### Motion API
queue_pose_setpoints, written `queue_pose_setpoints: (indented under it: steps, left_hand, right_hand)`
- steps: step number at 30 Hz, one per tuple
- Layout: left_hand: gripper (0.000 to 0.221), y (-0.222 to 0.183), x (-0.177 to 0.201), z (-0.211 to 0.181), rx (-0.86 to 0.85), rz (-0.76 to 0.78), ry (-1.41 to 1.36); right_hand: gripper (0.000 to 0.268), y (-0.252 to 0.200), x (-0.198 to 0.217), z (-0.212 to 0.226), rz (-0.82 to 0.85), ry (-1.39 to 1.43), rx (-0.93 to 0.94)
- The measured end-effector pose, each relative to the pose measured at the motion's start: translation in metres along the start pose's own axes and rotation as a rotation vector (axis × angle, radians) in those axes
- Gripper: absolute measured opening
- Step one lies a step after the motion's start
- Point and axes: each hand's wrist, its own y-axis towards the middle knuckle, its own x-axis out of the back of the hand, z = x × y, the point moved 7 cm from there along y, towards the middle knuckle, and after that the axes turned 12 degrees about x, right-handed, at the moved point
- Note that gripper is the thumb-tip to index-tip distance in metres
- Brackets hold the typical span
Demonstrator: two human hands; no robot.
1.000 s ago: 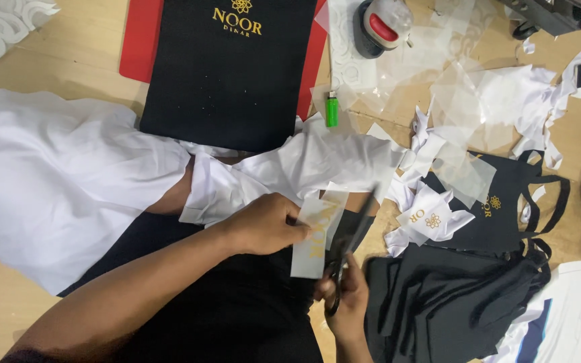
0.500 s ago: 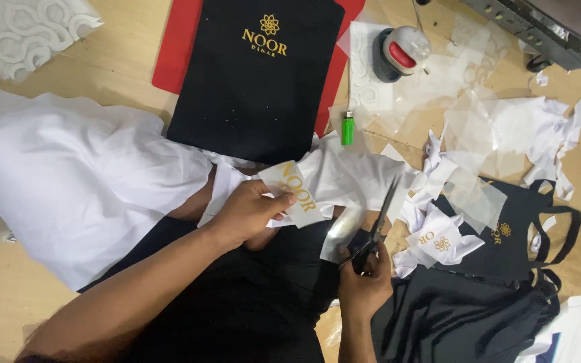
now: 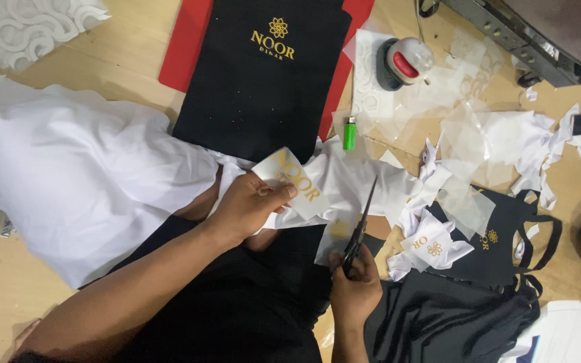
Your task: Applying gold heat-transfer decals to black tote bags using a small handheld heat press tool and scissors.
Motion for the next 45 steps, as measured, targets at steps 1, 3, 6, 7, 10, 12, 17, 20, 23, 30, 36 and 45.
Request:
queue_pose_setpoints:
  steps: [1,3,6,7,10,12,17,20,23,30,36,45]
  left_hand:
    - [0.029,0.0,0.001,0.002,-0.001,-0.005,-0.006]
    - [0.035,0.0,0.0,0.004,-0.006,0.062,0.007]
    - [0.035,-0.007,0.004,0.005,0.058,0.043,0.031]
    - [0.035,-0.006,0.006,0.008,0.058,0.042,0.027]
    - [0.036,-0.005,0.006,0.01,0.01,0.065,0.013]
    - [0.035,-0.005,0.003,0.011,0.02,0.085,-0.017]
    - [0.036,-0.018,-0.01,0.001,-0.037,0.047,0.245]
    - [0.035,-0.026,-0.025,-0.008,-0.103,0.118,0.305]
    - [0.031,-0.043,-0.038,-0.021,-0.153,0.202,0.223]
    - [0.029,-0.068,-0.036,-0.043,-0.08,0.121,0.433]
    - [0.032,-0.07,-0.028,-0.043,-0.209,0.159,0.298]
    - [0.047,-0.079,-0.019,-0.073,-0.209,0.093,0.441]
  right_hand:
    - [0.061,0.001,0.006,-0.019,0.006,-0.002,0.004]
    - [0.06,0.005,0.01,-0.052,0.005,0.403,0.073]
    - [0.058,0.017,0.052,-0.093,-0.185,0.429,0.024]
    - [0.058,0.022,0.06,-0.103,-0.182,0.426,0.026]
    - [0.042,0.031,0.092,-0.128,-0.383,0.493,0.037]
    - [0.045,0.03,0.106,-0.142,-0.573,0.485,-0.026]
    - [0.055,0.013,0.081,-0.098,-0.489,0.513,0.034]
    - [0.064,0.007,0.045,-0.033,-0.209,0.664,0.174]
    - [0.079,0.001,0.015,0.033,0.108,0.886,0.296]
    - [0.092,0.0,-0.009,0.069,0.362,0.534,0.303]
    - [0.112,0.003,-0.001,0.089,0.61,0.813,0.317]
    - [0.122,0.002,0.051,0.066,1.205,0.542,0.242]
